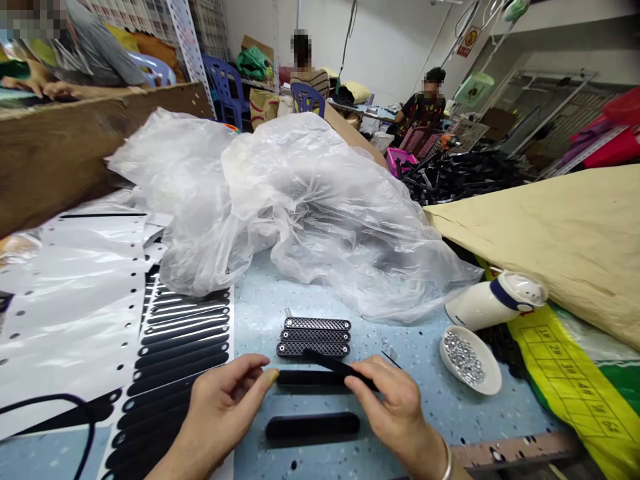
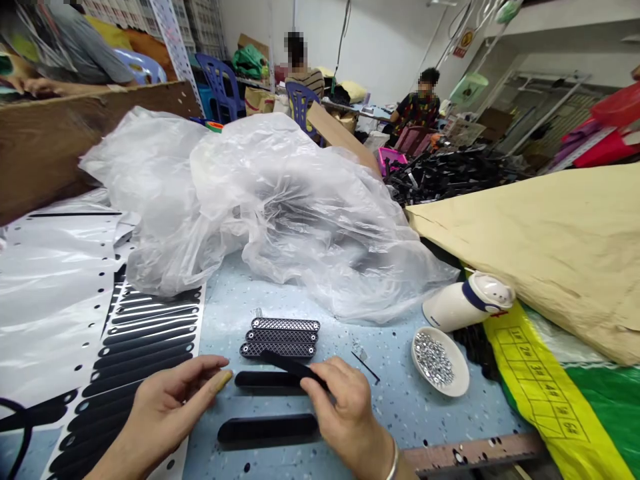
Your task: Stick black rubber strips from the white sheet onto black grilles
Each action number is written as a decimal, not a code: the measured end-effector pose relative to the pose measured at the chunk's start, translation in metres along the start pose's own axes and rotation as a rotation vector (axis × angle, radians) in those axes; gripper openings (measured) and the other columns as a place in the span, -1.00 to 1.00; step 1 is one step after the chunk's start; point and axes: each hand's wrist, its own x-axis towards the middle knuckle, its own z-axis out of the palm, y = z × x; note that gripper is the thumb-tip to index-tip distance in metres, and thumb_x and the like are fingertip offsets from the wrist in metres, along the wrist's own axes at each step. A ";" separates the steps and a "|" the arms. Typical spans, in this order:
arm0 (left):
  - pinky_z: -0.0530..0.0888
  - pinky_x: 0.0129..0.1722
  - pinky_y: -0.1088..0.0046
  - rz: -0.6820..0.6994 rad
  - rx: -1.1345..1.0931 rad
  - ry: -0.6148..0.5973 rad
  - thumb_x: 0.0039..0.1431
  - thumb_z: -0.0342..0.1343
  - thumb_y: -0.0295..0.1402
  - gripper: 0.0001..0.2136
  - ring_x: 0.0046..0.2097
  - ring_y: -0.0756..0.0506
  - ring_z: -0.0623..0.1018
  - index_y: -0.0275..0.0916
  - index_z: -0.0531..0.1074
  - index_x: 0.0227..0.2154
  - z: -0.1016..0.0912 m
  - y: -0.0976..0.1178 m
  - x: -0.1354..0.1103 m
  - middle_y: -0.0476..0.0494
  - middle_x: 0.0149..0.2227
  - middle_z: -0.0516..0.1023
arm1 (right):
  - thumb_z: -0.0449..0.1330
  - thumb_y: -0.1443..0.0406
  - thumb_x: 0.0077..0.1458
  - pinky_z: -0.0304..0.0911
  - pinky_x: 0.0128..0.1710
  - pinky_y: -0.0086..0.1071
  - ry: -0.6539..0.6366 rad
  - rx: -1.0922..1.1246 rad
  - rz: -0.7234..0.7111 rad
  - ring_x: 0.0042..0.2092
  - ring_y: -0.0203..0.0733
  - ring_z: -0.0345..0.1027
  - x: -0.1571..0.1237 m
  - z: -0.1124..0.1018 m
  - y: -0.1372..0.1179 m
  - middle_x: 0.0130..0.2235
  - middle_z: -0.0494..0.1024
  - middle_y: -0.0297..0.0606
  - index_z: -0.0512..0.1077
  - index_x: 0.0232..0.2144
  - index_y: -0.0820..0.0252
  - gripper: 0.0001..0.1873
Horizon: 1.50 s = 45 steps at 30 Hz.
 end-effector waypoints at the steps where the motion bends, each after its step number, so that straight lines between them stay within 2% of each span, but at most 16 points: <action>1: 0.47 -0.53 0.50 0.072 0.073 0.026 0.04 0.20 -0.20 -0.80 -0.52 -0.06 0.54 -0.22 0.58 -0.38 0.000 -0.003 0.001 -0.05 -0.53 0.61 | 0.18 0.42 0.16 0.38 -0.39 -0.33 -0.015 0.025 0.040 -0.38 -0.18 0.45 0.000 -0.002 0.004 -0.40 0.56 -0.23 0.52 -0.25 0.20 -0.87; 3: 0.49 -0.48 0.50 0.198 0.171 0.011 0.09 0.16 -0.24 -0.82 -0.48 -0.07 0.57 -0.20 0.58 -0.34 0.001 -0.010 0.003 -0.06 -0.46 0.64 | 0.20 0.41 0.15 0.40 -0.34 -0.32 -0.031 0.070 0.079 -0.33 -0.17 0.47 0.000 -0.003 0.009 -0.35 0.58 -0.22 0.53 -0.25 0.18 -0.87; 7: 0.53 -0.37 0.49 0.316 0.223 -0.152 0.17 0.07 -0.32 -0.81 -0.39 -0.07 0.61 -0.18 0.54 -0.24 0.010 -0.019 0.005 -0.07 -0.35 0.66 | 0.22 0.41 0.13 0.40 -0.29 -0.25 -0.012 0.050 0.062 -0.29 -0.12 0.46 0.000 0.002 0.013 -0.31 0.60 -0.19 0.53 -0.23 0.18 -0.86; 10: 0.51 -0.37 0.48 0.311 0.239 -0.226 0.20 0.02 -0.33 -0.82 -0.39 -0.06 0.59 -0.19 0.51 -0.26 0.011 -0.021 0.003 -0.06 -0.37 0.63 | 0.24 0.40 0.10 0.37 -0.34 -0.25 -0.039 0.035 0.075 -0.34 -0.12 0.43 -0.001 0.006 0.010 -0.38 0.58 -0.20 0.54 -0.27 0.20 -0.89; 14: 0.47 -0.42 0.47 0.244 0.260 -0.295 0.18 0.02 -0.31 -0.84 -0.44 -0.06 0.56 -0.17 0.50 -0.34 0.002 -0.020 0.002 -0.01 -0.45 0.59 | 0.25 0.39 0.08 0.33 -0.41 -0.28 -0.097 0.067 0.069 -0.40 -0.14 0.40 -0.002 0.006 0.007 -0.44 0.55 -0.23 0.54 -0.33 0.21 -0.92; 17: 0.48 -0.44 0.49 0.204 0.276 -0.260 0.13 0.08 -0.26 -0.83 -0.46 -0.06 0.56 -0.17 0.54 -0.35 -0.006 -0.018 0.008 -0.01 -0.48 0.61 | 0.23 0.39 0.11 0.34 -0.38 -0.28 -0.084 0.069 0.070 -0.37 -0.15 0.41 0.001 0.001 0.011 -0.41 0.56 -0.21 0.53 -0.30 0.21 -0.91; 20: 0.50 -0.44 0.47 0.161 0.276 -0.095 0.06 0.13 -0.21 -0.78 -0.48 -0.08 0.57 -0.20 0.57 -0.32 -0.007 -0.014 0.020 -0.05 -0.45 0.64 | 0.19 0.39 0.15 0.36 -0.32 -0.27 -0.040 0.029 0.087 -0.32 -0.14 0.42 0.007 -0.001 0.022 -0.36 0.56 -0.18 0.51 -0.28 0.20 -0.90; 22: 0.51 -0.44 0.46 0.131 0.263 -0.039 0.01 0.15 -0.23 -0.78 -0.49 -0.08 0.56 -0.21 0.57 -0.32 -0.004 -0.011 0.028 -0.05 -0.46 0.64 | 0.19 0.38 0.15 0.37 -0.31 -0.26 -0.040 0.016 0.088 -0.31 -0.14 0.43 0.012 0.000 0.029 -0.35 0.56 -0.18 0.51 -0.28 0.20 -0.90; 30: 0.49 -0.42 0.47 0.152 0.204 -0.096 0.07 0.09 -0.28 -0.80 -0.46 -0.06 0.57 -0.21 0.54 -0.31 0.015 -0.013 0.040 -0.02 -0.48 0.62 | 0.20 0.36 0.15 0.41 -0.28 -0.28 -0.055 0.015 0.063 -0.29 -0.13 0.48 0.022 0.014 0.037 -0.32 0.59 -0.16 0.52 -0.27 0.19 -0.89; 36: 0.48 -0.41 0.47 0.100 0.197 -0.223 0.03 0.09 -0.35 -0.83 -0.47 -0.05 0.55 -0.24 0.55 -0.36 0.010 -0.005 0.030 -0.01 -0.51 0.58 | 0.22 0.38 0.13 0.43 -0.31 -0.26 -0.148 -0.003 -0.008 -0.30 -0.11 0.49 0.018 0.005 0.031 -0.33 0.60 -0.16 0.54 -0.25 0.19 -0.88; 41: 0.50 -0.37 0.45 0.060 0.110 -0.198 -0.03 0.10 -0.43 -0.75 -0.41 -0.06 0.55 -0.24 0.56 -0.26 0.006 -0.005 0.024 -0.05 -0.41 0.62 | 0.24 0.39 0.13 0.46 -0.20 -0.19 -0.141 -0.023 -0.087 -0.21 -0.06 0.52 0.016 0.002 0.026 -0.25 0.63 -0.14 0.54 -0.18 0.17 -0.82; 45: 0.49 -0.32 0.41 0.074 0.096 -0.235 0.05 0.08 -0.40 -0.80 -0.38 -0.07 0.57 -0.23 0.57 -0.30 0.005 -0.008 0.023 -0.07 -0.38 0.64 | 0.22 0.39 0.14 0.45 -0.18 -0.13 -0.175 -0.054 -0.106 -0.19 -0.02 0.52 0.022 0.007 0.021 -0.25 0.63 -0.14 0.55 -0.15 0.15 -0.79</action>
